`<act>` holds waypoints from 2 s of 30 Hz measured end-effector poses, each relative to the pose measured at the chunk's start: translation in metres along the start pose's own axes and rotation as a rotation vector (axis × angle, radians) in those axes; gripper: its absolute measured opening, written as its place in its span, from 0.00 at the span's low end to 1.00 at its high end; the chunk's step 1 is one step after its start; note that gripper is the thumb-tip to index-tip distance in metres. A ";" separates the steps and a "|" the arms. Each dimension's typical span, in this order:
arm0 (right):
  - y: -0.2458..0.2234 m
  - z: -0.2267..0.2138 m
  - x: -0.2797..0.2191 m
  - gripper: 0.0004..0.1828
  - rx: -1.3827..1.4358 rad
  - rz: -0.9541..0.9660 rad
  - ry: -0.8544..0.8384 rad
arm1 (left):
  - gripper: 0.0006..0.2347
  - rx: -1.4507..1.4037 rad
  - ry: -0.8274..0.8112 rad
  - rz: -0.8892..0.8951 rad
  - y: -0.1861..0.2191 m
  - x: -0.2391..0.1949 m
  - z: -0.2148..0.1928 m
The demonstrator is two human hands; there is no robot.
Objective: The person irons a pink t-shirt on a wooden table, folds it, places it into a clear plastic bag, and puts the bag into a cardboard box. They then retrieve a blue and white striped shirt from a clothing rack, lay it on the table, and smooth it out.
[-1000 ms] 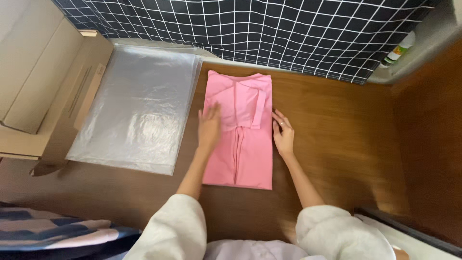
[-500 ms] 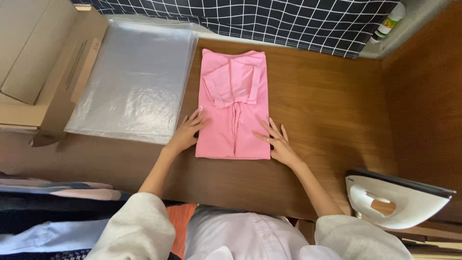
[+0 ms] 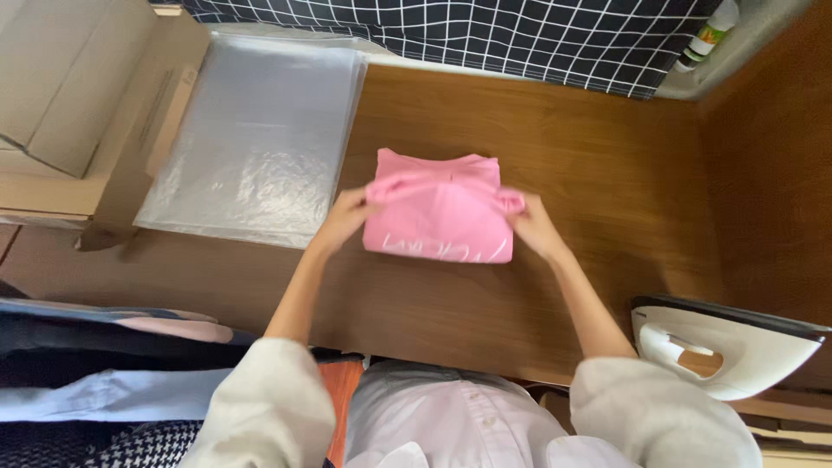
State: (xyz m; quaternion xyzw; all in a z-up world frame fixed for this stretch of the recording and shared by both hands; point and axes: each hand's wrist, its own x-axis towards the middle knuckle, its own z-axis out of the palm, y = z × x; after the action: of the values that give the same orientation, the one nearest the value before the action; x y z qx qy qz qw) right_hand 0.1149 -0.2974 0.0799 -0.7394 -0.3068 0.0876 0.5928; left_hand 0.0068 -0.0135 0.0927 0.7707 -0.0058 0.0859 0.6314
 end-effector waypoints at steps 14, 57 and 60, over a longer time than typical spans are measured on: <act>0.069 0.009 0.057 0.22 0.179 0.439 0.210 | 0.08 -0.095 0.213 -0.343 -0.134 0.090 -0.001; 0.062 0.116 0.044 0.26 -1.022 -0.011 -0.035 | 0.19 0.956 0.285 -0.089 -0.114 0.047 0.062; 0.077 0.111 0.048 0.27 -1.021 -0.015 -0.018 | 0.18 0.920 0.422 -0.011 -0.091 0.038 0.038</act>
State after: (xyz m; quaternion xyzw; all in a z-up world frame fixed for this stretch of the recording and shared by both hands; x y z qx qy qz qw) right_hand 0.1255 -0.1873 -0.0122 -0.9318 -0.3208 -0.0714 0.1539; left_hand 0.0595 -0.0284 0.0026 0.9349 0.1645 0.2303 0.2141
